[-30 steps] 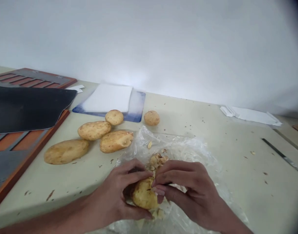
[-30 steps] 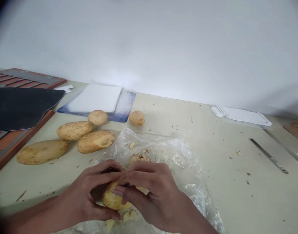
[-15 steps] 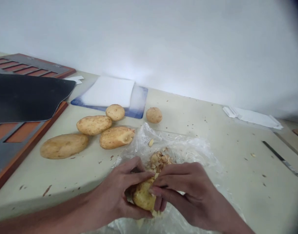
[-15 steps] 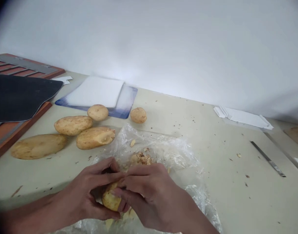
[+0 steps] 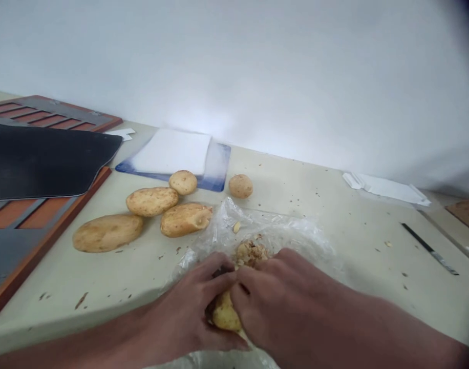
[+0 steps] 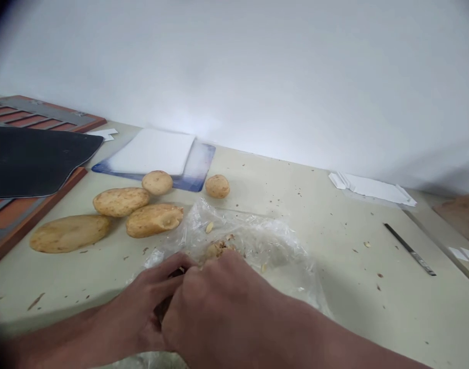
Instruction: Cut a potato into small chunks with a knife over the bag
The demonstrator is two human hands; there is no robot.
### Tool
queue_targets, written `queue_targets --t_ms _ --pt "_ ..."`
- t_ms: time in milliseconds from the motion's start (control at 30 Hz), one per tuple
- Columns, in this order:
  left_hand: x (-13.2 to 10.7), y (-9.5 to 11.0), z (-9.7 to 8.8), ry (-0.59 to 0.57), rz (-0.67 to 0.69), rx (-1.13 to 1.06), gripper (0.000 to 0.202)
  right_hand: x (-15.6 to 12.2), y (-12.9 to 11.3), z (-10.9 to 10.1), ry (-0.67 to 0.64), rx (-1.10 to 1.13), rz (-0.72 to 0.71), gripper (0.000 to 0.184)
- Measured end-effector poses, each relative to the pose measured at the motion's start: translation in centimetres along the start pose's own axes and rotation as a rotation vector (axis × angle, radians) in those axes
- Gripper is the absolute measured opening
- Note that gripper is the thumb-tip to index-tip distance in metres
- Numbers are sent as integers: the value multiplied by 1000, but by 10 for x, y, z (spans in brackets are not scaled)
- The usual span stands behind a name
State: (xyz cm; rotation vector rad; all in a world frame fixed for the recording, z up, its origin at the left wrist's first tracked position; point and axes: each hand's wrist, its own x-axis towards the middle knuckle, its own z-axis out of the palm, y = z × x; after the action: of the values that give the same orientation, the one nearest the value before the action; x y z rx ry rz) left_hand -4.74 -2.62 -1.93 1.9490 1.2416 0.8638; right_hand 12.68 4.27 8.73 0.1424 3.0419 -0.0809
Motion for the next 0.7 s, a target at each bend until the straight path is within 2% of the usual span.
queue_targets --t_ms 100,200,300,367,433,567,700 --pt "1 6 3 16 0 49 28 3 -9 16 65 -103 -54 20" --pt "0 10 9 78 14 148 37 -13 -13 24 136 -143 82 15" --pt "-4 10 16 150 67 288 42 -38 -18 25 93 -55 150 18" --pt "-8 9 19 201 133 387 35 -51 -25 31 117 45 246 10" --pt "-12 8 22 237 198 476 24 -59 -34 43 145 131 351 10" --pt "-15 11 23 196 280 590 15 -67 -53 70 211 272 434 28" --pt "-13 21 19 173 352 667 30 -76 -63 76 230 378 489 25"
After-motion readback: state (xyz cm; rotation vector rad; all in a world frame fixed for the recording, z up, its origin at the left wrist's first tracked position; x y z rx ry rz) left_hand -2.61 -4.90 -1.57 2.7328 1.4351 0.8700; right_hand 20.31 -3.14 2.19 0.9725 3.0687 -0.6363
